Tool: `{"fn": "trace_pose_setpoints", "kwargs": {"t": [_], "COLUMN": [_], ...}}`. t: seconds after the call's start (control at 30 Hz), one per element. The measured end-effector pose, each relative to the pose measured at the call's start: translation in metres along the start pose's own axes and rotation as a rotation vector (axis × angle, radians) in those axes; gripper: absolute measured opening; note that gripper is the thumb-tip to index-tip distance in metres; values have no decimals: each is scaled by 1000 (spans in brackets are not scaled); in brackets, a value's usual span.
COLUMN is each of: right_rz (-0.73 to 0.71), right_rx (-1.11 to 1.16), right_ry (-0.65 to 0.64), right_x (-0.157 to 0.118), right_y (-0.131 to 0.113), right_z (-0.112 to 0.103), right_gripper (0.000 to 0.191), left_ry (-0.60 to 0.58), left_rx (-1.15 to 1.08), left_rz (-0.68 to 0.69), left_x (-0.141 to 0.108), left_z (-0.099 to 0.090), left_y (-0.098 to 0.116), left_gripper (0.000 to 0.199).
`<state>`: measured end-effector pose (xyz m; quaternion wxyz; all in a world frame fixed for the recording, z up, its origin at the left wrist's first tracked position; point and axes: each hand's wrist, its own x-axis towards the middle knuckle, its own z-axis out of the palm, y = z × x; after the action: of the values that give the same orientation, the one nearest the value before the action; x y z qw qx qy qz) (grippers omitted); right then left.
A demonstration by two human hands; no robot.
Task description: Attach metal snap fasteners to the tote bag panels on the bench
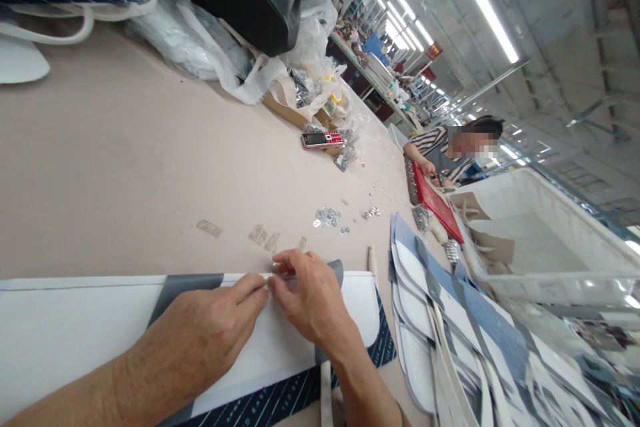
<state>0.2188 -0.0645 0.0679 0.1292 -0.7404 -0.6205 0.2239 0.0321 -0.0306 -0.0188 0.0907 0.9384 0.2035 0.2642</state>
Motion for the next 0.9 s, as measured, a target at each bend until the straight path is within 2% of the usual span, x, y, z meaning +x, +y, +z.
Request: {"fn": "trace_pose_setpoints", "kwargs": {"t": [0.23,0.3,0.43,0.53,0.7,0.9], "right_rz": [-27,-27,31,38,-17,-30], "right_rx": [-55,35,370,517,435,326], "right_ry": [-33,-1,52,38,-22,-91], "right_x": [7,8,6,3,1,8], "right_y": [-8,-4,12,23,22,10], "right_z": [6,7,8,7,2,-6], "right_gripper": [31,28,22,19,21,27], "left_ry": [-106,-105,-27,19,31,-32], "left_rx": [1,-15,-12,14,37,-64], "left_rz": [-14,-37,-58,-54,-43,-71], "left_x": [-1,-1,1,3,4,1], "left_z": [2,3,2,1,-1,-4], "left_y": [1,2,3,3,3,3], "left_gripper": [42,43,42,41,43,43]}}
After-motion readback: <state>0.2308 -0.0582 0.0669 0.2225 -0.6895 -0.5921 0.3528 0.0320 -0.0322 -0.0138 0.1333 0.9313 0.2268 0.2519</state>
